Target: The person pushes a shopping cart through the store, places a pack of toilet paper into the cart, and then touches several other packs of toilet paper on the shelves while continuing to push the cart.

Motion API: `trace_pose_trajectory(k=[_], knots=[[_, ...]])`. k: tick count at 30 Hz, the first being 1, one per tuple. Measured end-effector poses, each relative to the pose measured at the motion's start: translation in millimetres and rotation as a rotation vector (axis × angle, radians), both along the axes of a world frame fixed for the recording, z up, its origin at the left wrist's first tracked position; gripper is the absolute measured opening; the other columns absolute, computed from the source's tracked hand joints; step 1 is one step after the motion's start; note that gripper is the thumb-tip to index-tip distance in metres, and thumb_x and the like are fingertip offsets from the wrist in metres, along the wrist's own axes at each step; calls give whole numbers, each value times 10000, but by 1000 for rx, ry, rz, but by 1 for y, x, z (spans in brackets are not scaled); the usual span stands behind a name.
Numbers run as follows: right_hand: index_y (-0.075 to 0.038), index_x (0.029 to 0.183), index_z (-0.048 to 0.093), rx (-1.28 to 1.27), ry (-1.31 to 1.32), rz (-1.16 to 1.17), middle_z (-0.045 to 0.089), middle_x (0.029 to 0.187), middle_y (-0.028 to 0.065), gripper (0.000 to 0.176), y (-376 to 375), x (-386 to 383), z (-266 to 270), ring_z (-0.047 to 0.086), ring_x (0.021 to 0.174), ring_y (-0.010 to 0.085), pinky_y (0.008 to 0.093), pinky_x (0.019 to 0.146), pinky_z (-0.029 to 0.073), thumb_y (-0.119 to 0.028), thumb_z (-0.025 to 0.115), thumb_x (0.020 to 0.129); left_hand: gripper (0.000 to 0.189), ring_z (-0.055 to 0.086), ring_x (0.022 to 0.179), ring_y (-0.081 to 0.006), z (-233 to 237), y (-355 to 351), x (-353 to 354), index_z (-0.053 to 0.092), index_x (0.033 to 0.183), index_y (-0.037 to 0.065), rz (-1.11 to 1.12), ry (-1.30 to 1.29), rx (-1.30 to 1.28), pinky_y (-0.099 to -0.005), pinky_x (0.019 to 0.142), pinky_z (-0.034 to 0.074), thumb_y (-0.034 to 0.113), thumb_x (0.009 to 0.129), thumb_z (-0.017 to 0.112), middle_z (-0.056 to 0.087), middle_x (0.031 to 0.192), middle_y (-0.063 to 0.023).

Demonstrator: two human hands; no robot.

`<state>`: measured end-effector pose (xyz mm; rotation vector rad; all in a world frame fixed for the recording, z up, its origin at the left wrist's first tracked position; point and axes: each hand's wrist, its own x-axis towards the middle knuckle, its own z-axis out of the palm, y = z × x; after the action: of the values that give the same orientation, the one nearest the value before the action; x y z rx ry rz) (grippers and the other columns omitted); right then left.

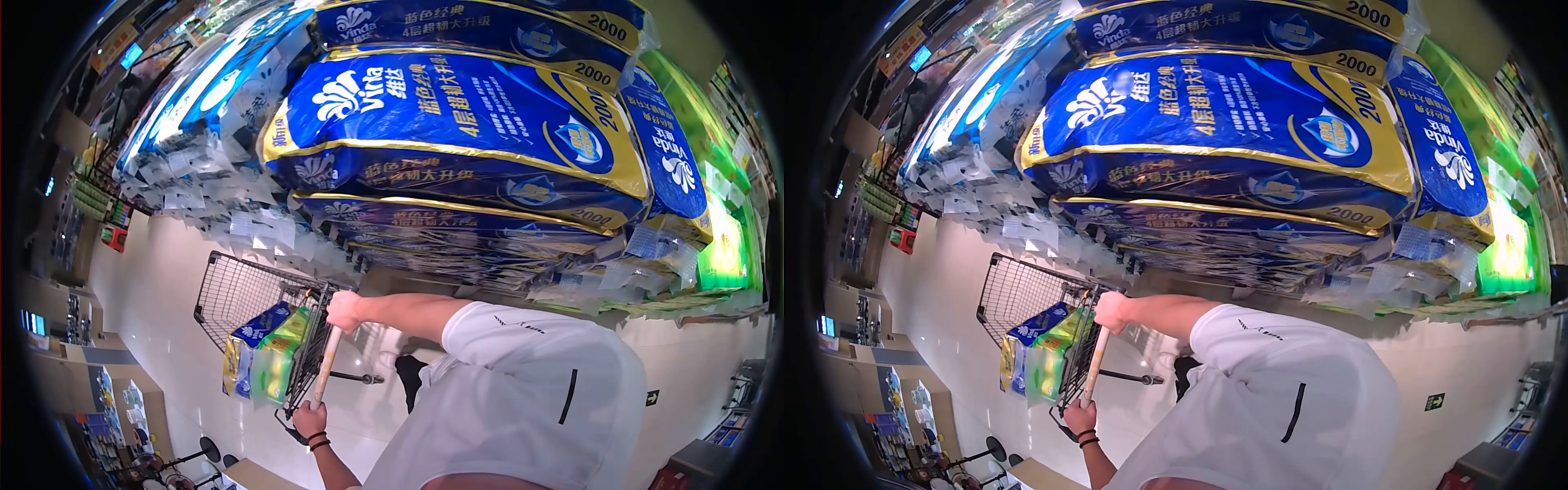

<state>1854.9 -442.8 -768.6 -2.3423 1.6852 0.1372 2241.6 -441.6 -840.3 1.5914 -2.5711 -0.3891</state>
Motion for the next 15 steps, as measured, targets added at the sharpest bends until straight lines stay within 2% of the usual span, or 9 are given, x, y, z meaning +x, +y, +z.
trace_pose_trajectory(k=[3,5,6,10,15], knots=[[-108,725,761,9,14,-23,736,752,131,219,-14,16,-5,735,753,327,446,670,590,-283,710,603,238,669,643,-421,4,-25,18,699,728,67,-67,58,-23,-508,595,551,291,676,761,665,659,-196],[-102,721,756,27,-4,-58,731,742,134,215,-25,28,-12,734,745,337,453,674,592,-277,697,613,227,673,649,-410,5,-44,39,700,732,78,-96,5,-24,-500,599,553,292,680,755,667,659,-183],[-100,726,764,24,0,-84,738,761,133,211,-29,37,-14,739,758,325,435,684,594,-238,697,581,222,675,652,-404,5,-54,48,701,734,83,-113,-20,-24,-496,601,553,292,681,752,668,659,-177],[-95,766,768,101,6,-117,743,786,137,241,-51,69,-7,741,779,331,443,700,595,-262,689,611,242,692,666,-387,5,-91,99,733,747,85,-60,-194,14,-487,628,571,324,707,729,688,678,-168],[-91,816,772,153,34,-132,751,833,146,262,-87,90,-9,742,832,333,447,728,598,-271,692,643,243,704,658,-381,-6,-133,121,751,757,86,-52,-203,-7,-489,627,583,327,740,722,698,686,-172]])
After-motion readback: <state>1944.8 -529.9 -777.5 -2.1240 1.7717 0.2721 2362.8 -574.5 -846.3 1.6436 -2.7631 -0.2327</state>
